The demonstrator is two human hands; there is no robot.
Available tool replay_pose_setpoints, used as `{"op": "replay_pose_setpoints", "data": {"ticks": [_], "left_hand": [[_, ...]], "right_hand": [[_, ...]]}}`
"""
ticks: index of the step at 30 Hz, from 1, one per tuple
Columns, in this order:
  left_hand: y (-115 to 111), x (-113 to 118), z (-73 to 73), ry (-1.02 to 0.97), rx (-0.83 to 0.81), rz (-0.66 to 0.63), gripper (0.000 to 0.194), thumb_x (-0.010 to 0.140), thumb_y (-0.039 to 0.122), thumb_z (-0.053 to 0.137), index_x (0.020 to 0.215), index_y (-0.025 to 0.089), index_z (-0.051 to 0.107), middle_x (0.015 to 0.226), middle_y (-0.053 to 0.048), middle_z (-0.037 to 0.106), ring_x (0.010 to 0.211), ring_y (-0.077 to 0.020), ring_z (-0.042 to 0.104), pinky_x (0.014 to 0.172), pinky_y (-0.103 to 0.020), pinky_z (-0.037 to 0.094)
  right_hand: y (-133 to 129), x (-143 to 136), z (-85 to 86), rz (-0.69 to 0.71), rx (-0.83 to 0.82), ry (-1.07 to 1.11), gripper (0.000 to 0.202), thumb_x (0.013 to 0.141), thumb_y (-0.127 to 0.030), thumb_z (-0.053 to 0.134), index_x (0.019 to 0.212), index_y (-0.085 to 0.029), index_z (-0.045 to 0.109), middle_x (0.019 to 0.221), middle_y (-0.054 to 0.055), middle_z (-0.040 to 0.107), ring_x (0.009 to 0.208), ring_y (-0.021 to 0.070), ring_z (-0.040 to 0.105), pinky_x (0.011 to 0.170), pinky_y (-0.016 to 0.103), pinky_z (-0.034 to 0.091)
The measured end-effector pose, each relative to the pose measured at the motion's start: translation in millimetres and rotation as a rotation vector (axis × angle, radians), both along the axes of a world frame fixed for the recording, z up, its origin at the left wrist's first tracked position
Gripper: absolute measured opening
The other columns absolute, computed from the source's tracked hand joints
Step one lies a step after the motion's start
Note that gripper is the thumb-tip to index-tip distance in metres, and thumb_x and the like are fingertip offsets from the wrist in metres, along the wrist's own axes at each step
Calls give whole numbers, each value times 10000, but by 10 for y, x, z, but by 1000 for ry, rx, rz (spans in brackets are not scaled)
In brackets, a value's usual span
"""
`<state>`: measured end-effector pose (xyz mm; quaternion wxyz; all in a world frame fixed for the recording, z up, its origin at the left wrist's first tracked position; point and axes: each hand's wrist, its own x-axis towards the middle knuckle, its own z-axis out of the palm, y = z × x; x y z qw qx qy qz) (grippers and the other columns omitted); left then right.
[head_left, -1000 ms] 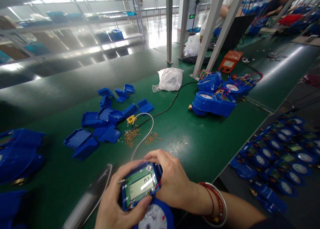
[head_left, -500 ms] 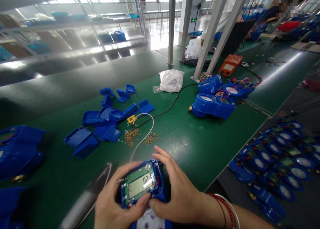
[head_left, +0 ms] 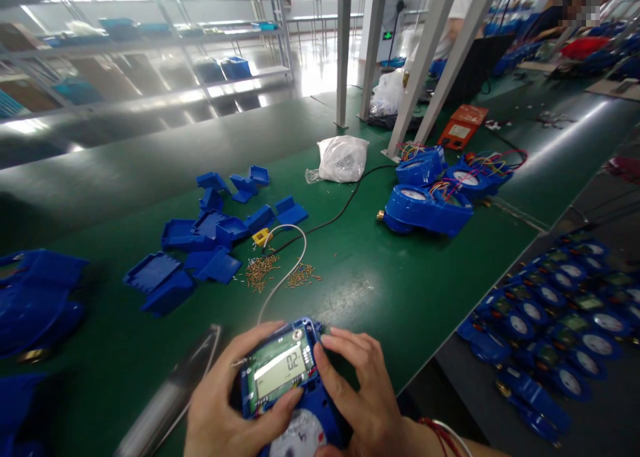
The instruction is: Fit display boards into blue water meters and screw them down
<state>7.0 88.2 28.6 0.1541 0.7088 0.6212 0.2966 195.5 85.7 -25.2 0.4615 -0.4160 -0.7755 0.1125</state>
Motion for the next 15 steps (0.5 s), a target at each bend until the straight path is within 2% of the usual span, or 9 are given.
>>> {"op": "replay_pose_setpoints", "data": {"ticks": [5,8,11,15], "left_hand": [[9,10,12,16,-31,-26,540,730,459,670,1197,249,499,1199,-60,629,1075,-227,616,900,-336,533],[14,3,13,35,-26,-54,546,733,453,672,1202,238,493,1226,-74,614,1092,-231,607,906,-346,533],[22,-22,3,77,-8,-78,551,739,456,666,1208,228,488,1245,-83,602,1111,-238,594,924,-365,523],[16,-50,-20,120,26,-94,572,734,477,662,1217,227,485,1276,-91,579,1122,-255,583,925,-393,512]], "right_hand": [[0,15,-74,-31,39,-6,591,865,-575,471,1340,-223,476,1090,112,608,1065,293,556,912,443,404],[24,23,-83,-39,57,-27,441,931,-445,432,1308,-231,509,1022,95,620,1037,265,568,888,426,422],[69,6,-57,-49,120,0,314,946,-291,456,1222,-209,583,952,70,622,977,217,588,853,376,438],[154,-8,43,-65,174,75,257,951,-212,435,1066,-176,662,878,55,619,905,187,597,805,347,454]]}}
